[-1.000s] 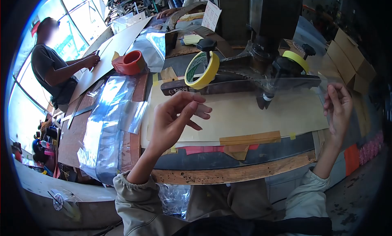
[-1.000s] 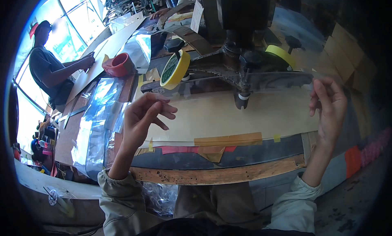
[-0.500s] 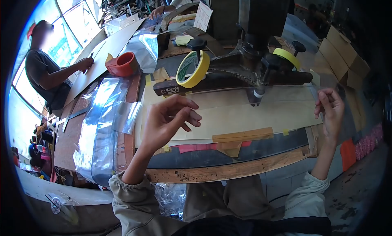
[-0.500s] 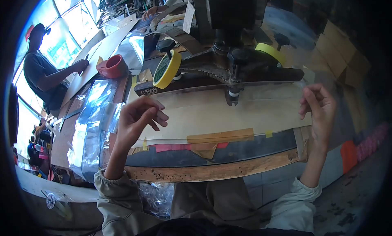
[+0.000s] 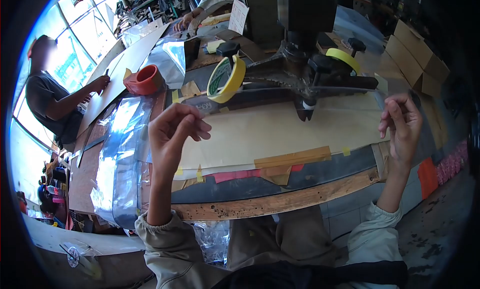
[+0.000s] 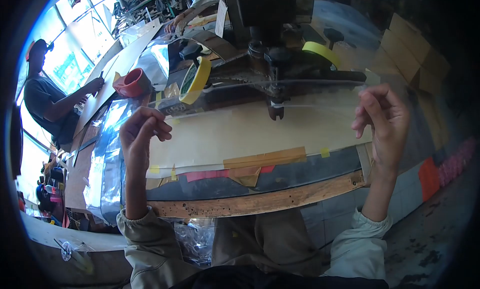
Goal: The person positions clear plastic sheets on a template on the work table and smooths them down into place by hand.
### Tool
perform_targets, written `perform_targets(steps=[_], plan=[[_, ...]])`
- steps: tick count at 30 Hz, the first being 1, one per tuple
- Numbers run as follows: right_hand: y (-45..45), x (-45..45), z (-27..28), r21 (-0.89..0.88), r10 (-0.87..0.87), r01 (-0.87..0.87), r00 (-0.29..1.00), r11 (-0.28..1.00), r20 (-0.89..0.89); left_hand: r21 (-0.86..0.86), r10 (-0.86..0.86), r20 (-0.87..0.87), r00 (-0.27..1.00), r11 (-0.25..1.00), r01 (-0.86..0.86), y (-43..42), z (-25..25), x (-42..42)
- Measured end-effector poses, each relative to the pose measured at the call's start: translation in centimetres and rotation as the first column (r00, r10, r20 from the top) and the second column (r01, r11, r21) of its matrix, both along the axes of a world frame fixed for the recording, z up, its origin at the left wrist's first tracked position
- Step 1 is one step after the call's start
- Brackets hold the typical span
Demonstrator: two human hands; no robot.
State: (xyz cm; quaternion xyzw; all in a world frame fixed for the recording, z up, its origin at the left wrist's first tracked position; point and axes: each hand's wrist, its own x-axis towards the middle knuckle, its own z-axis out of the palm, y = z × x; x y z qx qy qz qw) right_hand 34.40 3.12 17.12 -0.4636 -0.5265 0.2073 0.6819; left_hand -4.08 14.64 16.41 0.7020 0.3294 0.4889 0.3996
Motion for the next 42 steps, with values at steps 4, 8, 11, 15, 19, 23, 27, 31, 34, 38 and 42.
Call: perform_targets(steps=[4,8,11,15,19,23,27,31,34,38,42], plan=[[0.0,-0.6,-0.6,-0.022,0.004,-0.004,1.0,1.0,-0.031,0.022,0.016,0.051,0.999,1.0,-0.017,0.3,0.0,-0.3],[0.2,-0.7,0.0,-0.013,0.062,-0.062,0.998,0.998,-0.024,0.036,0.053,0.071,0.996,0.998,-0.056,0.5,0.0,-0.7],[0.8,-0.8,0.6,0.008,0.068,-0.068,0.998,0.998,-0.002,0.045,0.057,0.054,0.997,0.997,-0.06,0.5,0.2,-0.6],[1.3,-0.7,-0.1,-0.002,0.039,-0.039,0.999,0.999,-0.03,0.012,0.055,0.065,0.996,0.998,-0.056,0.0,0.4,-0.5],[0.9,-0.6,-1.2,-0.025,0.01,-0.012,0.998,1.0,-0.069,-0.006,0.065,0.09,0.994,0.998,-0.064,-0.2,0.4,-0.2],[0.5,-0.6,0.0,-0.039,0.002,-0.004,0.999,0.999,-0.044,0.026,0.03,0.09,0.995,0.999,-0.032,0.0,0.4,-0.2],[0.9,-0.3,0.7,-0.021,0.023,-0.023,1.0,1.0,-0.005,0.061,0.027,0.061,0.998,0.998,-0.031,-0.2,0.6,-0.3],[1.5,-0.4,-0.1,-0.018,0.016,-0.017,1.0,1.0,-0.023,0.121,0.117,0.018,0.993,0.986,-0.118,-0.4,0.4,0.3],[1.4,-0.6,-0.9,-0.035,0.032,-0.034,0.998,0.999,-0.049,0.113,0.136,-0.043,0.99,0.985,-0.13,-0.4,0.1,0.3],[0.5,-1.0,0.5,-0.026,0.037,-0.038,0.999,0.999,-0.011,0.113,0.132,-0.033,0.991,0.985,-0.127,-1.4,0.0,-0.1],[0.7,-1.3,1.0,-0.027,0.059,-0.058,0.998,0.998,0.028,0.093,0.248,-0.081,0.965,0.966,-0.24,-3.5,0.4,0.1]])
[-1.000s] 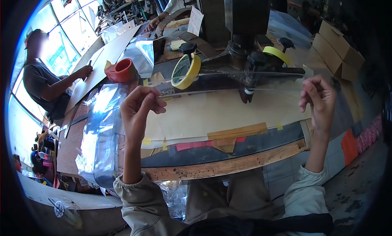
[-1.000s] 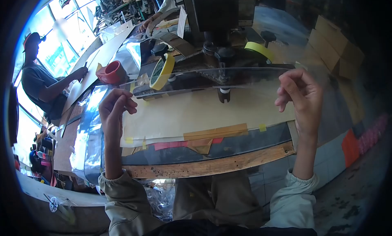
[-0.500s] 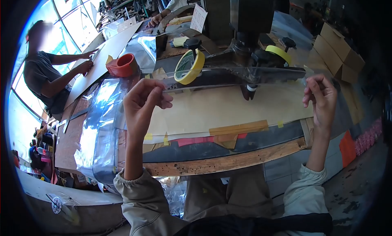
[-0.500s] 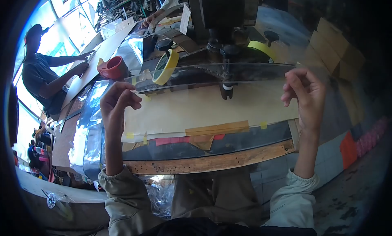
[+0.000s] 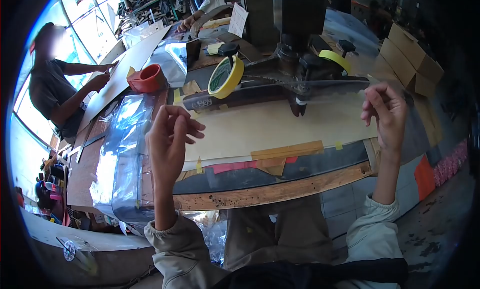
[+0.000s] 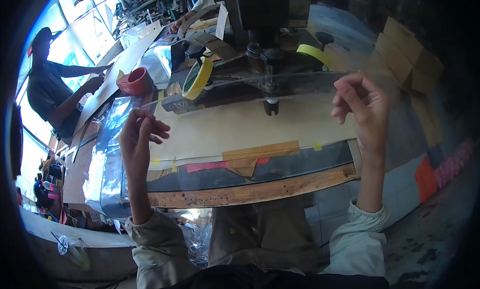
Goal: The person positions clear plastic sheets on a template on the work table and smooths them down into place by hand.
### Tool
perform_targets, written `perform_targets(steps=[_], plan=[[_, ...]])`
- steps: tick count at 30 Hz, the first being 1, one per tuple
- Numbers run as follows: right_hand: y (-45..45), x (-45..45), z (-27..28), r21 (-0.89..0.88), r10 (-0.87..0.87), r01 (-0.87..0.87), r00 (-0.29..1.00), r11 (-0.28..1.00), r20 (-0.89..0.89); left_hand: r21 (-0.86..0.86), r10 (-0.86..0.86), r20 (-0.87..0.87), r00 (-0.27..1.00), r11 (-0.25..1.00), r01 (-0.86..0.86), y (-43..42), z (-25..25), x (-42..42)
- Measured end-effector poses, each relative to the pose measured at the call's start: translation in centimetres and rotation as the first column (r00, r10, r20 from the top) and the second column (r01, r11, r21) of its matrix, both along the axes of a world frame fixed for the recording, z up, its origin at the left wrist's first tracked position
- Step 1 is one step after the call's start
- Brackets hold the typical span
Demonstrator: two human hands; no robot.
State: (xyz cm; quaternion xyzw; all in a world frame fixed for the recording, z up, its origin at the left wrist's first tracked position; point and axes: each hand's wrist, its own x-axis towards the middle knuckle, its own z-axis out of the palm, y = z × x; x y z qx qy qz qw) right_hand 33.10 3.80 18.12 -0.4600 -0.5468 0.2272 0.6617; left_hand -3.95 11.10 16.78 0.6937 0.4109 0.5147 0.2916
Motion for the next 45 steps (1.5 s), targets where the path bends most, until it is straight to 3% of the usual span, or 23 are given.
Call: perform_targets(steps=[3,8,16,35,39,45], plan=[[0.6,-0.1,-0.9,-0.009,0.01,-0.011,0.999,1.0,-0.032,-0.045,0.002,-0.024,1.0,0.999,-0.004,-0.4,-0.1,-0.2],[-0.3,-0.7,-1.9,-0.02,-0.015,0.013,0.996,1.0,-0.092,-0.029,0.001,0.106,0.994,1.0,0.002,-0.7,-0.7,0.4],[-2.0,-1.7,-0.7,0.047,0.065,-0.061,0.994,0.997,-0.086,0.081,0.085,0.189,0.978,0.991,-0.102,-2.3,-1.1,-0.3],[-1.8,-0.8,-2.5,0.012,0.045,-0.043,0.987,0.999,-0.152,0.051,0.294,0.105,0.95,0.953,-0.3,-2.6,-1.7,1.0],[-1.7,-0.5,-2.9,0.025,0.039,-0.035,0.987,0.999,-0.158,0.174,0.358,0.029,0.933,0.917,-0.358,-2.3,-2.6,1.2],[-3.8,-1.3,-2.3,0.032,0.05,-0.044,0.978,0.999,-0.203,0.168,0.425,0.109,0.898,0.883,-0.438,-3.7,-2.0,1.2]])
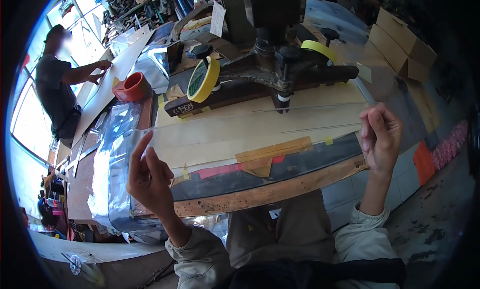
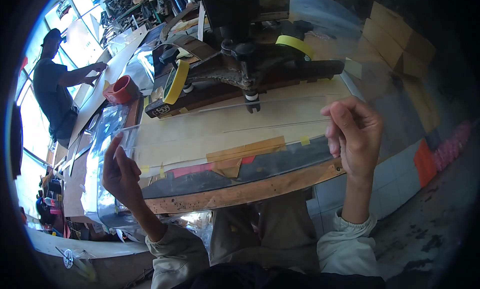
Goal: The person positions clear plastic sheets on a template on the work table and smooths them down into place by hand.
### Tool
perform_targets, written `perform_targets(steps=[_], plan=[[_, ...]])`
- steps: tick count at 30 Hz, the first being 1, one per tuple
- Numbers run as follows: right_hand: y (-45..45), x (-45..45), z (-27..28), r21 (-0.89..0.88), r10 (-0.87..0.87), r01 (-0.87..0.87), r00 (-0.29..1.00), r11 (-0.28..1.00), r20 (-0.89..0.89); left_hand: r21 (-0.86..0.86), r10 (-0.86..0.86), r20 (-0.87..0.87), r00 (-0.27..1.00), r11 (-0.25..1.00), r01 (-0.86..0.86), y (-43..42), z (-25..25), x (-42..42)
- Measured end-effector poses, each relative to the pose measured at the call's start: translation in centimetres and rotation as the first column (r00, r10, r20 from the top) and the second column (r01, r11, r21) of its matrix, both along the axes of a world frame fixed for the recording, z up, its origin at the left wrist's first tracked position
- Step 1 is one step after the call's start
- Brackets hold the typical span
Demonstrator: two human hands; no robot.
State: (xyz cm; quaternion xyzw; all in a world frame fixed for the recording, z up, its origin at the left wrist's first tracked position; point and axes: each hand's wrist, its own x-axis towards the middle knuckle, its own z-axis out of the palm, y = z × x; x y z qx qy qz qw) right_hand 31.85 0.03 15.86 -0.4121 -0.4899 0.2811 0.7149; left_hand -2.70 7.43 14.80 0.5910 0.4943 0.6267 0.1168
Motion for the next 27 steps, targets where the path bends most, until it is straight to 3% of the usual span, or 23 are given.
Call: perform_targets(steps=[9,27], plan=[[-2.8,-2.0,0.4,-0.013,0.138,-0.139,0.99,0.99,-0.027,-0.044,-0.034,0.014,0.999,0.998,0.035,-3.8,-0.9,-2.8],[-5.9,-1.1,3.6,0.108,0.088,-0.092,0.995,0.99,0.04,0.125,-0.041,0.091,0.995,0.992,0.029,-5.1,1.6,-1.4]])
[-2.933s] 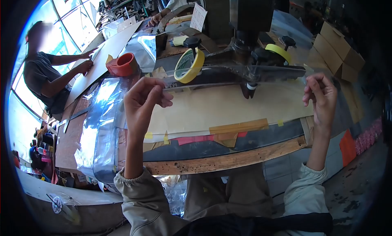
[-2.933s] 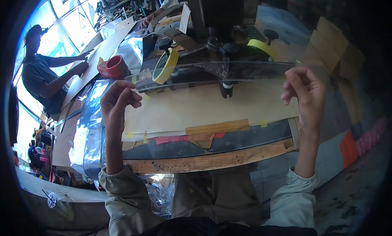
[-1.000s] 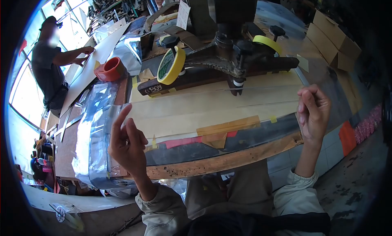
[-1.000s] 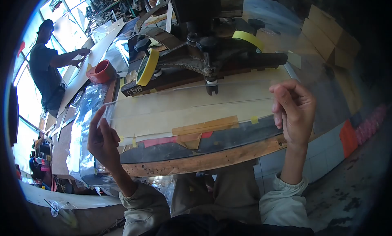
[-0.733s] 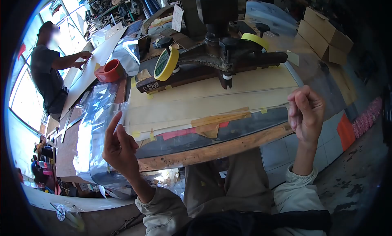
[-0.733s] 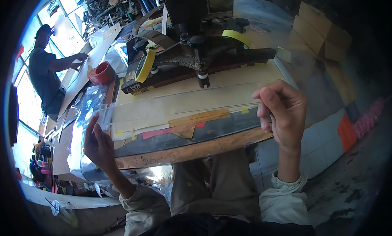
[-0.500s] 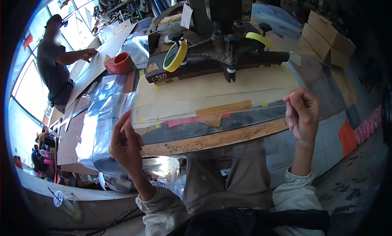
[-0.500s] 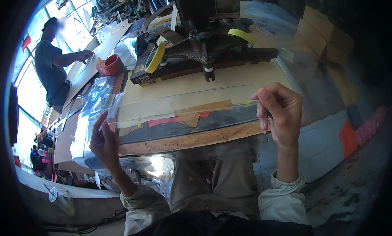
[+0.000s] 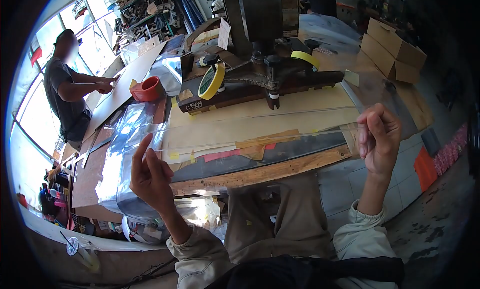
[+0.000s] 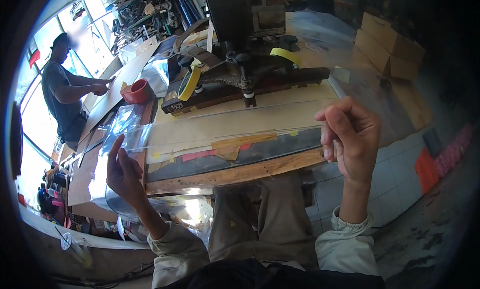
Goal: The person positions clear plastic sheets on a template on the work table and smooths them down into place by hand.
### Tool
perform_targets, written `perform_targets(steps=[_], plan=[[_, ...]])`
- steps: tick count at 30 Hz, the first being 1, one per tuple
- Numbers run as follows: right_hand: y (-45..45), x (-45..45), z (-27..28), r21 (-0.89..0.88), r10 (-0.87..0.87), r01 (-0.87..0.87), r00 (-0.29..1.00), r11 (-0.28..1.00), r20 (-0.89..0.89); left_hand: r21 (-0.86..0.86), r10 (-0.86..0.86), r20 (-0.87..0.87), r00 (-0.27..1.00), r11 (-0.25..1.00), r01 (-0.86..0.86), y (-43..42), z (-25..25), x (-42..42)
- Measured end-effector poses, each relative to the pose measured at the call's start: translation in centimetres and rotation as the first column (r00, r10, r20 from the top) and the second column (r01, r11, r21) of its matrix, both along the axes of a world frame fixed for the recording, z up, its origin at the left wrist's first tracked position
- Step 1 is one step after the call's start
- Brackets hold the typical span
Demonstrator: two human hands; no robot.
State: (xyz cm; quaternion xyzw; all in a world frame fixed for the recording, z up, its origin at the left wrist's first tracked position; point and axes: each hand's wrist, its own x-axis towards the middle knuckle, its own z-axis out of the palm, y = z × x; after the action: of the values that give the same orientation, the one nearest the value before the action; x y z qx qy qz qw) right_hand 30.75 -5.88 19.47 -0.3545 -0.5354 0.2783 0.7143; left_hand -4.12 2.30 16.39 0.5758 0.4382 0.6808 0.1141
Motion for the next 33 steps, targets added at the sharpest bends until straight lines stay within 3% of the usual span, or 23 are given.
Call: perform_targets(steps=[15,33], plan=[[0.1,1.9,-1.3,0.004,-0.107,0.107,0.994,0.994,-0.002,0.067,-0.032,0.04,0.999,0.997,0.029,-1.2,0.7,2.2],[1.0,4.3,-3.8,-0.05,-0.192,0.19,0.98,0.981,-0.054,0.019,-0.16,-0.003,0.987,0.987,0.16,-0.9,-0.6,3.7]])
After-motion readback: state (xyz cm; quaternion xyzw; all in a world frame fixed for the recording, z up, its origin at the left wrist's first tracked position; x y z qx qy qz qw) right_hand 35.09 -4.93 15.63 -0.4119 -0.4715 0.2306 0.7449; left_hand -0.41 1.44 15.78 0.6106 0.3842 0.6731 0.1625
